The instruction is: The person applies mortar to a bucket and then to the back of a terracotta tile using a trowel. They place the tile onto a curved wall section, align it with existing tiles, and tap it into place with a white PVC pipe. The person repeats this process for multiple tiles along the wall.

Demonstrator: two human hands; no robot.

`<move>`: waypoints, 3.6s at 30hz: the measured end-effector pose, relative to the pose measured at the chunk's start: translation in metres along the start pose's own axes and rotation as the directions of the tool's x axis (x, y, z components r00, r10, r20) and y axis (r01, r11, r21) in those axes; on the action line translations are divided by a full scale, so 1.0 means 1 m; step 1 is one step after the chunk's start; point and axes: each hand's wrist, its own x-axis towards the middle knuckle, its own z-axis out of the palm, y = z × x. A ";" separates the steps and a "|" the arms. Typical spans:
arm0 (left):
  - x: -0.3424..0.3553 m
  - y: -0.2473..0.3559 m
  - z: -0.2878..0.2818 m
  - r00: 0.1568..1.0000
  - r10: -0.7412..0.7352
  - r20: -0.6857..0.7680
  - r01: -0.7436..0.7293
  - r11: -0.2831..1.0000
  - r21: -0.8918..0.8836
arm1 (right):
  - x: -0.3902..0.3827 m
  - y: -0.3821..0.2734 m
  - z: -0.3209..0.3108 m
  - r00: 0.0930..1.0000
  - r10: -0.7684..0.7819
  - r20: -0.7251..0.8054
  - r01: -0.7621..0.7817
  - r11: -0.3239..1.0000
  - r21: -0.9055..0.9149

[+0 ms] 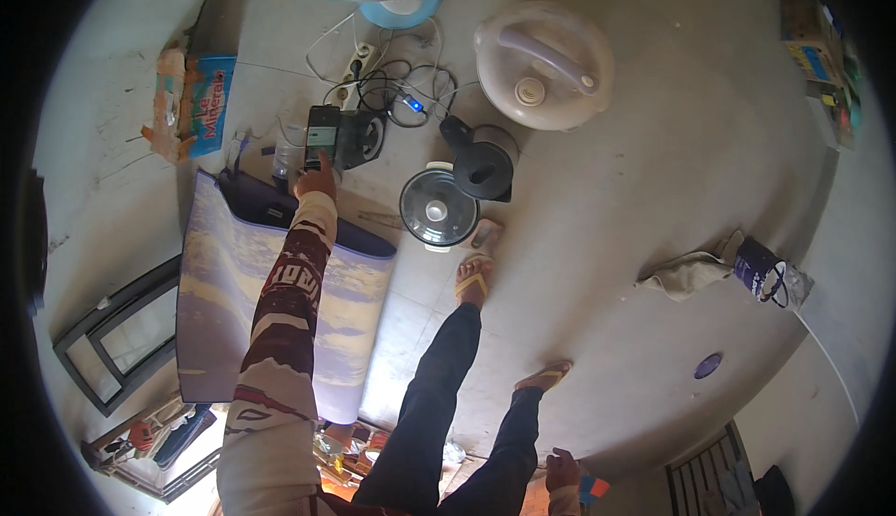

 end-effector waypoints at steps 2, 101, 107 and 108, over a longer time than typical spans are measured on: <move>0.004 -0.004 0.003 1.000 -0.021 -0.011 0.021 1.000 0.005 | 0.000 -0.001 0.008 0.999 0.029 0.025 -0.030 0.999 0.034; -1.707 0.316 0.892 -0.015 0.672 0.740 -0.243 -0.720 0.649 | -0.590 1.085 0.887 0.001 0.711 0.704 0.322 -0.666 0.672; -1.737 0.329 1.035 -0.043 0.585 0.810 -0.284 -0.784 0.551 | -0.579 1.156 0.885 0.248 0.744 0.621 0.196 -0.666 0.720; -1.745 0.329 1.058 -0.064 0.581 0.811 -0.315 -0.783 0.536 | -0.575 1.164 0.887 0.326 0.690 0.646 0.185 -0.717 0.672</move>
